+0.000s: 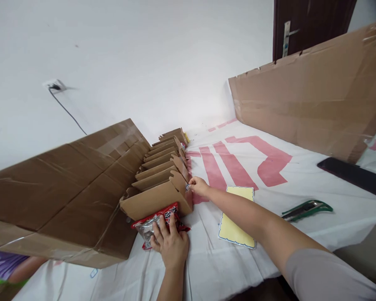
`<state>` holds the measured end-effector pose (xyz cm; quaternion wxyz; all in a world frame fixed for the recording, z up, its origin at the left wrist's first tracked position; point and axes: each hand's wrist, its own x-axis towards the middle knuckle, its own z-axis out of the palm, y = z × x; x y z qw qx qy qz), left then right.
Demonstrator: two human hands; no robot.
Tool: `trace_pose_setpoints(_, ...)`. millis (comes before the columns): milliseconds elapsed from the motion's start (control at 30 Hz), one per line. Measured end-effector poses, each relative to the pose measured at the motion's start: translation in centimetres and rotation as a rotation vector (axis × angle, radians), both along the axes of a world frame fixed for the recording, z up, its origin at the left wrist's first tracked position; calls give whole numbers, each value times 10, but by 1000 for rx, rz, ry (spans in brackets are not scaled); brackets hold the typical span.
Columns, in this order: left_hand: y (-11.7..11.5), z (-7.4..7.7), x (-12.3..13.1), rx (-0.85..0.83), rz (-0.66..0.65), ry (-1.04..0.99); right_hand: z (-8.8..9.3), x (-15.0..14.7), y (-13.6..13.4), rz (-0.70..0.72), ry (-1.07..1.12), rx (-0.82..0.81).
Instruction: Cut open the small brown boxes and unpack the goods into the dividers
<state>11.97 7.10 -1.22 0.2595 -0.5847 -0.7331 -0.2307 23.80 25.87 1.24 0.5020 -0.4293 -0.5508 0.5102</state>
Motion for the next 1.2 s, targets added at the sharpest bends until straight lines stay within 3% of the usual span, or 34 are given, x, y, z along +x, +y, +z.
trace_pose_setpoints(133,1,-3,-4,21,-46,-35,3,20,-24,-15,-23,1)
trace_pose_setpoints(300,-4,4,-12,180,-208,-203,4,47,-82,39,-53,36)
trace_pose_setpoints(400,-10,19,-7,163,-306,-549,3,58,-119,74,-68,75)
trace_pose_setpoints(533,-11,31,10,-90,-469,-916,1,66,-151,130,-63,130)
trace_pose_setpoints(733,-12,23,26,-316,-550,-1161,-4,67,-162,184,-53,151)
trace_pose_setpoints(933,-15,16,37,-358,-523,-1351,-14,70,-165,161,-65,169)
trace_pose_setpoints(1200,-12,18,47,-339,-451,-1502,-8,81,-165,153,-169,190)
